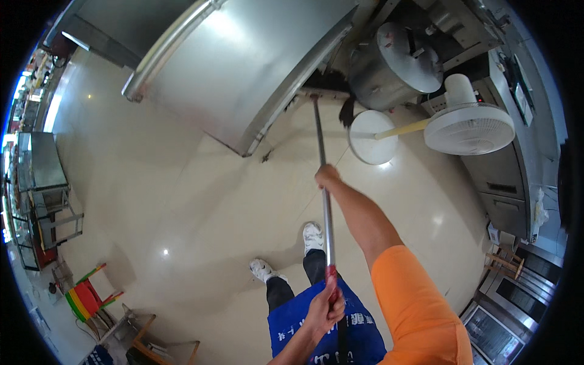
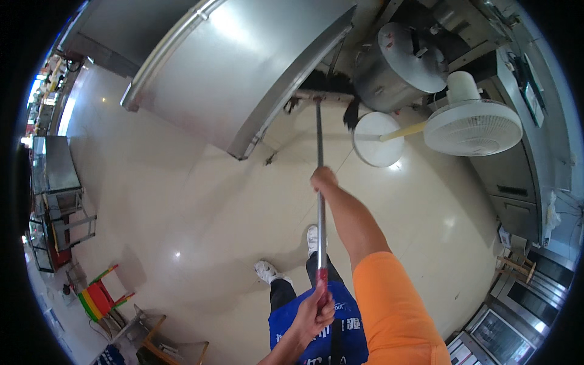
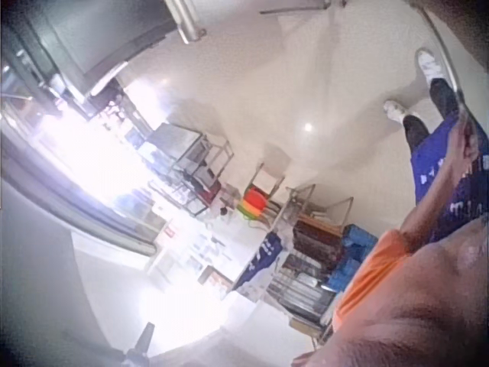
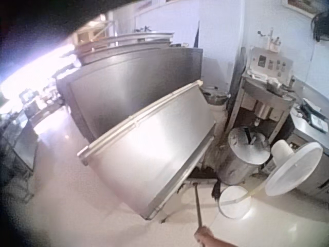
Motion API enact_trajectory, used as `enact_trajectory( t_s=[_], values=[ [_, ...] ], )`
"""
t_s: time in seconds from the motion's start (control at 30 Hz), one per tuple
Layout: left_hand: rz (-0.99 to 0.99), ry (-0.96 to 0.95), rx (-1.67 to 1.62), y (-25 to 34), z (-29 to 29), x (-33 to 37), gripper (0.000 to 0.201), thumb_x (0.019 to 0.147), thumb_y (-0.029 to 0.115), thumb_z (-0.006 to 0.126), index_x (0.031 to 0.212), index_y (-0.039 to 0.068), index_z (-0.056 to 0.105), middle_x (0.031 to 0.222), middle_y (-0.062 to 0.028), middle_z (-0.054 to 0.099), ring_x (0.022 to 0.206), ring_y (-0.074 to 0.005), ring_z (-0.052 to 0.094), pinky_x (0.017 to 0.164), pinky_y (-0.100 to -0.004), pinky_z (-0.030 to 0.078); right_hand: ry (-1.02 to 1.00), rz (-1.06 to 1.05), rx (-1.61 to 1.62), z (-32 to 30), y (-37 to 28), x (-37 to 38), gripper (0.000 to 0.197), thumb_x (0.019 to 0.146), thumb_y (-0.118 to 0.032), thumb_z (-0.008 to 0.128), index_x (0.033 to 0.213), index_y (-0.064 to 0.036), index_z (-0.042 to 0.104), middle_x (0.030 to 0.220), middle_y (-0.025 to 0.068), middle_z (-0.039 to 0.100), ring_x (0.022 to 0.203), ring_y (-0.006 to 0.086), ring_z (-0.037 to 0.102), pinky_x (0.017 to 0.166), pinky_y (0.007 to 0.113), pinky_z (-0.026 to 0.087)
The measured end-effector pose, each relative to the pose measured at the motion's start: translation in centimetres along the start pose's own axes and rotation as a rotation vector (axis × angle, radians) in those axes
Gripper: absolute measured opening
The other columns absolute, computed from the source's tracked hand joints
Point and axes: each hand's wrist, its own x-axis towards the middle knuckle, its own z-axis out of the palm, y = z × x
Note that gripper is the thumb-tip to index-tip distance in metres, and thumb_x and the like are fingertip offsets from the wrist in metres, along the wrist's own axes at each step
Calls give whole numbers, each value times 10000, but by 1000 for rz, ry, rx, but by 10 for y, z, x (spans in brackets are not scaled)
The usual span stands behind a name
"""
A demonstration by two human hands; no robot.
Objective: The person mops a tiled floor in a commercial space using a flat mop with a long handle. They systematically clean the area around a stainless steel display counter, a standing fan, and stacked colorful chairs, moving the mop back and forth to cover the surface.
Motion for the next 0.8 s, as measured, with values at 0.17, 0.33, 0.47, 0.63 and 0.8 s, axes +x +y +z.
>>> enact_trajectory(
  t_s=[0.17, 0.33, 0.47, 0.63, 0.8],
  values=[
    [39, 122, -56, -25, -36, -29, 416, 1002, 463, 469, 819, 90, 477, 546, 19, 353, 402, -91, 298, 382, -248, 223, 0, -59, 15, 53, 18, -40, 218, 679, -106, 744, 842, 28, 689, 857, 218, 699, 815, 322, 708, 695, 422, 572],
    [101, 588, -50, -65, -24, -127, 525, 925, 555, 560, 548, 217, 423, 450, 38, 359, 373, -121, 309, 378, -286, 175, -191, -191, -60, 84, 7, -164, 363, 538, -92, 809, 830, 81, 678, 902, 259, 680, 848, 360, 698, 718, 421, 575],
    [117, 591, -26, -63, -5, -116, 457, 940, 589, 508, 689, 208, 492, 461, 48, 345, 367, -103, 294, 366, -261, 189, -360, -114, -14, 49, -3, -150, 236, 511, -66, 798, 710, 21, 706, 749, 200, 694, 675, 306, 707, 652, 394, 581],
    [9, 92, -17, 9, 31, -33, 410, 1004, 473, 452, 835, 100, 480, 541, 23, 328, 390, -84, 272, 373, -251, 205, -124, -54, -63, -8, -18, -12, 182, 803, -125, 611, 658, -66, 705, 637, 109, 690, 565, 227, 686, 550, 393, 563],
    [39, 168, -46, -7, -11, -35, 399, 1007, 444, 473, 840, 82, 491, 543, 18, 351, 405, -85, 284, 387, -252, 221, -31, -183, -57, 35, 6, -34, 118, 712, -134, 703, 674, -23, 693, 701, 170, 692, 658, 288, 703, 621, 416, 581]
  ],
)
